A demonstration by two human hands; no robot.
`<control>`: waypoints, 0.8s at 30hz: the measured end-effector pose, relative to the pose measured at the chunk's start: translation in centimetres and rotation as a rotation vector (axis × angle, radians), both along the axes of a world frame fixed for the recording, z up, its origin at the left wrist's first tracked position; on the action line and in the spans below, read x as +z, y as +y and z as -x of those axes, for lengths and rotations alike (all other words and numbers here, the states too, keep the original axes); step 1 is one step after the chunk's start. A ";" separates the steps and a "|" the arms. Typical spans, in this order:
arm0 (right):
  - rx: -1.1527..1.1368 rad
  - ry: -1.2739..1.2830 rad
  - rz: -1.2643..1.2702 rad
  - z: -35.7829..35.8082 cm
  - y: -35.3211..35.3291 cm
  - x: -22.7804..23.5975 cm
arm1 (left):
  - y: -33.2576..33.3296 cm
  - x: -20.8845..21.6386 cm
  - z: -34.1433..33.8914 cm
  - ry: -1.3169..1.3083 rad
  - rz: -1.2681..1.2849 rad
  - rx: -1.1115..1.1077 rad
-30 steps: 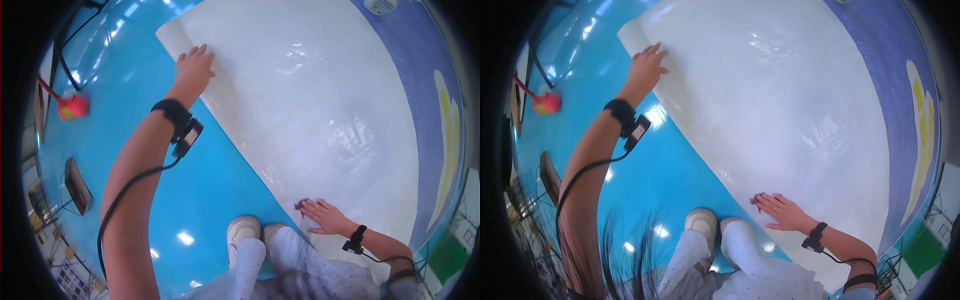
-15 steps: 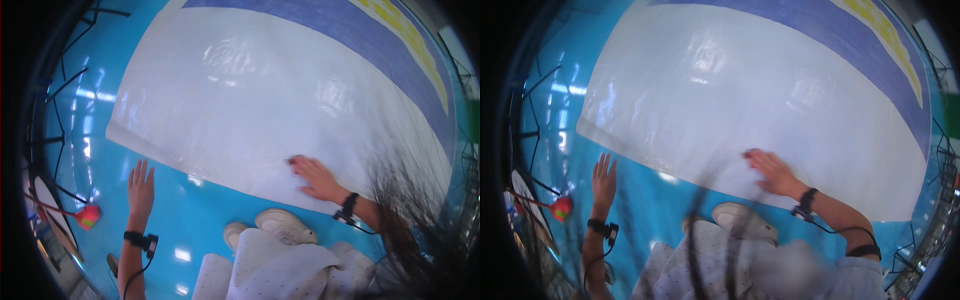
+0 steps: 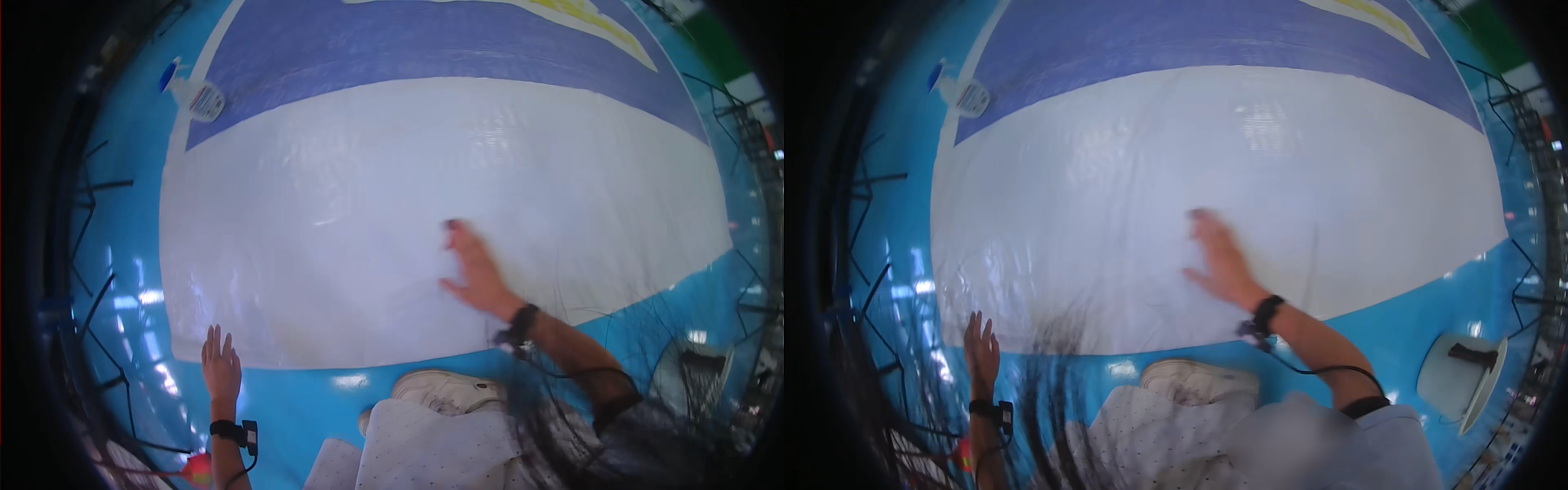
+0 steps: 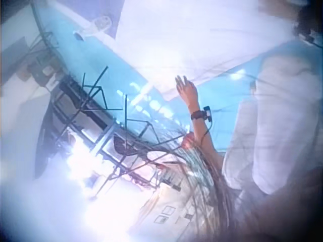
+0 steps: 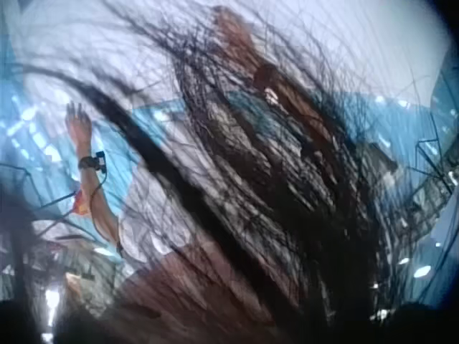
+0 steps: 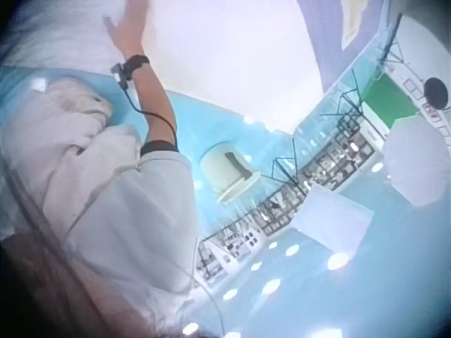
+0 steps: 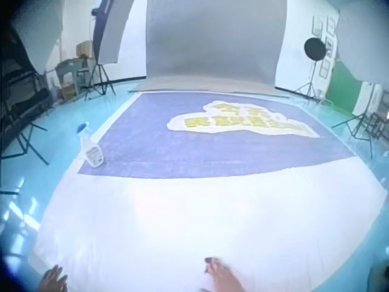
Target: The recorder is cleaning and wiping a large poster or banner spread across the floor using a cloth, spray bottle, and dustpan.
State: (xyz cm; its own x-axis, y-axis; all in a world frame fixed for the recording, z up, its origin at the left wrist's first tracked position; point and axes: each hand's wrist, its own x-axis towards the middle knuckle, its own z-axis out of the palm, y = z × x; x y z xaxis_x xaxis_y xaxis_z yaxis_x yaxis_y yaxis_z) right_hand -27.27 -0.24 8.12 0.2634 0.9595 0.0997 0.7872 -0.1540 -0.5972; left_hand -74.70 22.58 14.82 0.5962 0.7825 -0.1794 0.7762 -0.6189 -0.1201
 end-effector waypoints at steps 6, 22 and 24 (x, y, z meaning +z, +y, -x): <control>0.419 0.129 -0.024 7.2 1.0 -0.9 | -0.5 2.2 -3.6 -0.094 0.031 -0.214; -0.088 -0.035 -0.053 -6.3 5.3 -0.3 | -5.0 5.3 -0.9 -0.062 0.127 0.074; 0.297 0.090 0.043 1.2 4.5 -0.6 | -4.5 7.4 -3.5 0.023 0.117 -0.040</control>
